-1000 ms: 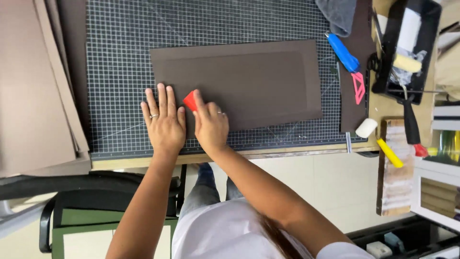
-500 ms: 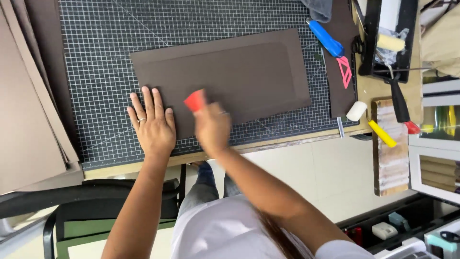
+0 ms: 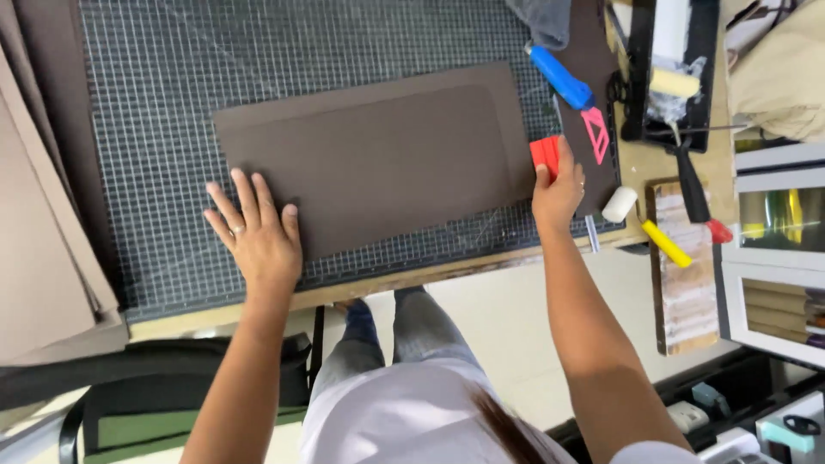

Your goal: The person aligns two white paper sheets on a brown cover sheet, folds the cover over, and smooths the edges with a red plastic card. They then place the white sheets back on the cover and roll a small roller over the surface to press the layers together.

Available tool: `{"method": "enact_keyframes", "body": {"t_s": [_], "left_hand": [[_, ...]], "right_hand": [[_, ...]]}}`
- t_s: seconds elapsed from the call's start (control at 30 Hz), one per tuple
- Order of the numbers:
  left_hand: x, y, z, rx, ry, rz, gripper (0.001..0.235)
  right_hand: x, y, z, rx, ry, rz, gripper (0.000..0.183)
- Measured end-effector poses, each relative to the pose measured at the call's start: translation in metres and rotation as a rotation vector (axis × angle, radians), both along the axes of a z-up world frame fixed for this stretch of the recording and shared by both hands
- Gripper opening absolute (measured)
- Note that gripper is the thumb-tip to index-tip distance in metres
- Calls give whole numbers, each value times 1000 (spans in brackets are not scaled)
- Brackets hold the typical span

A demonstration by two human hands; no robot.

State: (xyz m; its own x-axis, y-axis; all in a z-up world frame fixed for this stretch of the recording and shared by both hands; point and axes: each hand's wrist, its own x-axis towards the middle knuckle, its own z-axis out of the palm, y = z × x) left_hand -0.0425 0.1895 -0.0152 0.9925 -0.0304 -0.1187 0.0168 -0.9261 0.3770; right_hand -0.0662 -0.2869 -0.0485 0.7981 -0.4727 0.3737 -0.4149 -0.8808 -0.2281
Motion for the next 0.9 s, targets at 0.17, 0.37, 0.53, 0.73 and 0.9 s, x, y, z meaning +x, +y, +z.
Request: {"method": "enact_keyframes", "body": {"t_s": [0.17, 0.37, 0.53, 0.73, 0.9], "left_hand": [[-16, -134, 18, -8, -66, -465, 75], [-62, -202, -32, 10, -113, -750, 80], [-71, -198, -26, 26, -51, -724, 80], [-95, -176, -26, 68, -11, -601, 81], [-103, -172, -23, 63, -68, -450, 81]], "right_hand": [[22, -4, 34, 24, 73, 601, 54], [15, -14, 10, -21, 252, 829, 50], [116, -15, 10, -100, 117, 886, 47], [165, -7, 12, -19, 36, 933, 47], [67, 10, 17, 68, 207, 1087, 49]]}}
